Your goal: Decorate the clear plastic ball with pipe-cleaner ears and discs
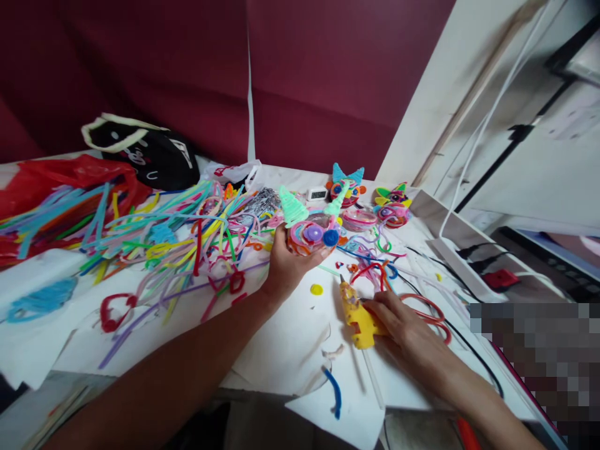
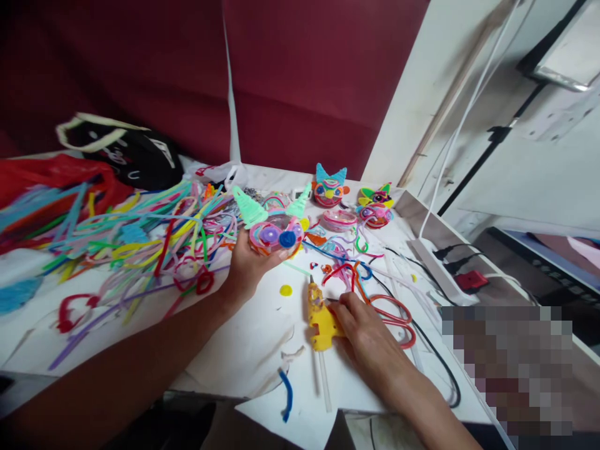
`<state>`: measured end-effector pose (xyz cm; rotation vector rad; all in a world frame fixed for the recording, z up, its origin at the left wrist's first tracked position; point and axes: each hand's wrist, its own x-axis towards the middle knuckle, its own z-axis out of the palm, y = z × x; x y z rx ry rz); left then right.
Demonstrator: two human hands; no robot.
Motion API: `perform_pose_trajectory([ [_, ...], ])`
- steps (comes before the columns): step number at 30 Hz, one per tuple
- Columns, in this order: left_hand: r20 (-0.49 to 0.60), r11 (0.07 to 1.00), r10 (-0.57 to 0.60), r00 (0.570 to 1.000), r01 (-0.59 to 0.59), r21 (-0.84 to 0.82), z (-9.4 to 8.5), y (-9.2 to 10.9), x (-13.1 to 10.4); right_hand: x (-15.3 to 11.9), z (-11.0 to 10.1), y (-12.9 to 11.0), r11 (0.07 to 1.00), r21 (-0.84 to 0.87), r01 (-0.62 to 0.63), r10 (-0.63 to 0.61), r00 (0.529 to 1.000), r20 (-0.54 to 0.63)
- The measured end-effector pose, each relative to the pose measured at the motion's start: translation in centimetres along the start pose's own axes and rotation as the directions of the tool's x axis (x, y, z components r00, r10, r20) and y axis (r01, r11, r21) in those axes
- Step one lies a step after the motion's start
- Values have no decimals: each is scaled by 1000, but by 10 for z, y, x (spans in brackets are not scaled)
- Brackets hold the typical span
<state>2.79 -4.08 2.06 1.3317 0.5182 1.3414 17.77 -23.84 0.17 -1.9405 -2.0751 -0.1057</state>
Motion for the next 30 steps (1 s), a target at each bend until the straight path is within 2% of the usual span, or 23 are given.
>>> perform_pose_trajectory([
  [3,-2,1000,-1,1000,1,13,-1,0,0,2,-5,1,999,-31,21,-20,999,43],
  [6,0,999,27,1000,-27,25,-2,-2,0,11,-19,-4,995,-71,72,-69,997,45],
  [8,6,998,58,998,-58,21,-2,-3,1,27,-27,-14,995,-49,86,-84,996,44],
  [10,4,997,73,997,-73,25,-3,-4,1,51,-30,-26,992,-69,102,-95,991,92],
  [14,-15,997,77,997,-76,21,-4,-5,4,97,-19,-45,950,-279,143,-59,955,291],
  [17,-32,997,77,996,-77,21,-6,-7,7,115,-5,-52,929,-323,182,-68,940,334],
  [24,-61,991,101,993,-96,93,-8,-15,10,129,11,-50,925,-326,194,-54,917,395],
  [27,-61,988,110,992,-103,116,-8,-18,9,129,8,-53,937,-297,186,-56,916,398],
  [30,-69,986,105,992,-95,139,-8,-19,8,120,-4,-54,948,-256,188,-74,915,396],
])
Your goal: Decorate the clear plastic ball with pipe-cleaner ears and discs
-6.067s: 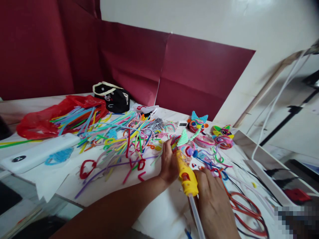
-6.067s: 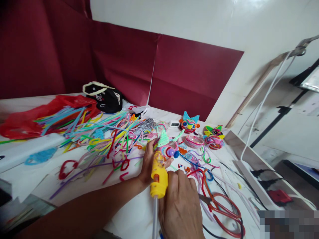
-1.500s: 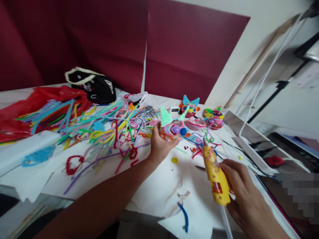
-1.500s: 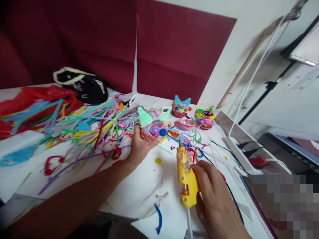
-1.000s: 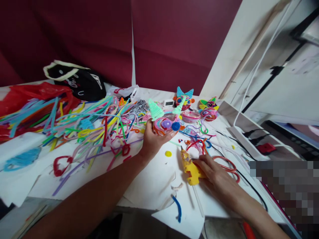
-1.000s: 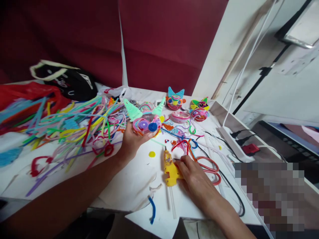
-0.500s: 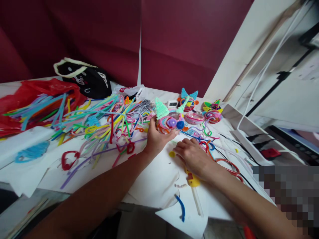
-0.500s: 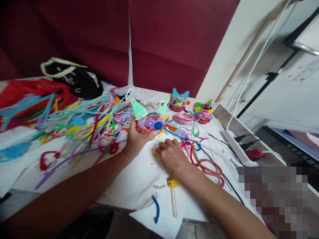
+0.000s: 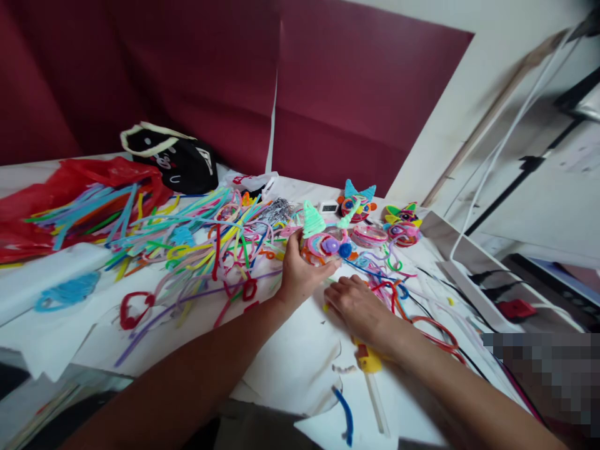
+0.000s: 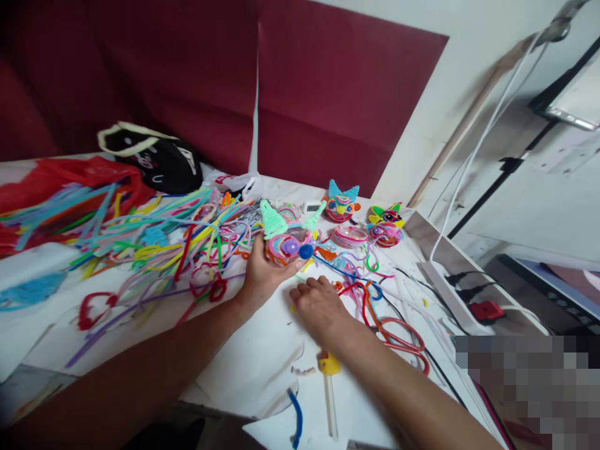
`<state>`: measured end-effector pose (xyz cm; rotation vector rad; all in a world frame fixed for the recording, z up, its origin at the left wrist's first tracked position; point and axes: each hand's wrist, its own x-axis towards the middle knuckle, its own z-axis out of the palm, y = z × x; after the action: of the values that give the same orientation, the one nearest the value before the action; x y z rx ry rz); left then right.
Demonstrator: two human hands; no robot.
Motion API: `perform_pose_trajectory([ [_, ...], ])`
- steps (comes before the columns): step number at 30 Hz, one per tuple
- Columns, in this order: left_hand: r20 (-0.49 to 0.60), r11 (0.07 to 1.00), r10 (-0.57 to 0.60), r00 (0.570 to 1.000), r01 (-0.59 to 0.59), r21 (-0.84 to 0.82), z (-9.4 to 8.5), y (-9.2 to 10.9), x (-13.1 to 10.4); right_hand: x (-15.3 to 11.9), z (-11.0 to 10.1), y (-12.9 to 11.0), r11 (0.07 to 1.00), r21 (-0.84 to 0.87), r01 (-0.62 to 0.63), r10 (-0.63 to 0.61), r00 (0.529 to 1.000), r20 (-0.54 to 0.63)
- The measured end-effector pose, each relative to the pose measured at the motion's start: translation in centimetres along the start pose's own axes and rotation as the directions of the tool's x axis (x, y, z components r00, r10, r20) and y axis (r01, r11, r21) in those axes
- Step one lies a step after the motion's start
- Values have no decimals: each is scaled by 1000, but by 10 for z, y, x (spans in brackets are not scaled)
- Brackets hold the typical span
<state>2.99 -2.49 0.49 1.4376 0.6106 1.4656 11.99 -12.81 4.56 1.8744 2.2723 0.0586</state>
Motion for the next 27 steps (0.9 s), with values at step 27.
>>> perform_pose_trajectory([
  [27,-133,995,75,988,-65,75,-10,10,21,11,-169,-1,878,-358,316,-461,757,-462],
])
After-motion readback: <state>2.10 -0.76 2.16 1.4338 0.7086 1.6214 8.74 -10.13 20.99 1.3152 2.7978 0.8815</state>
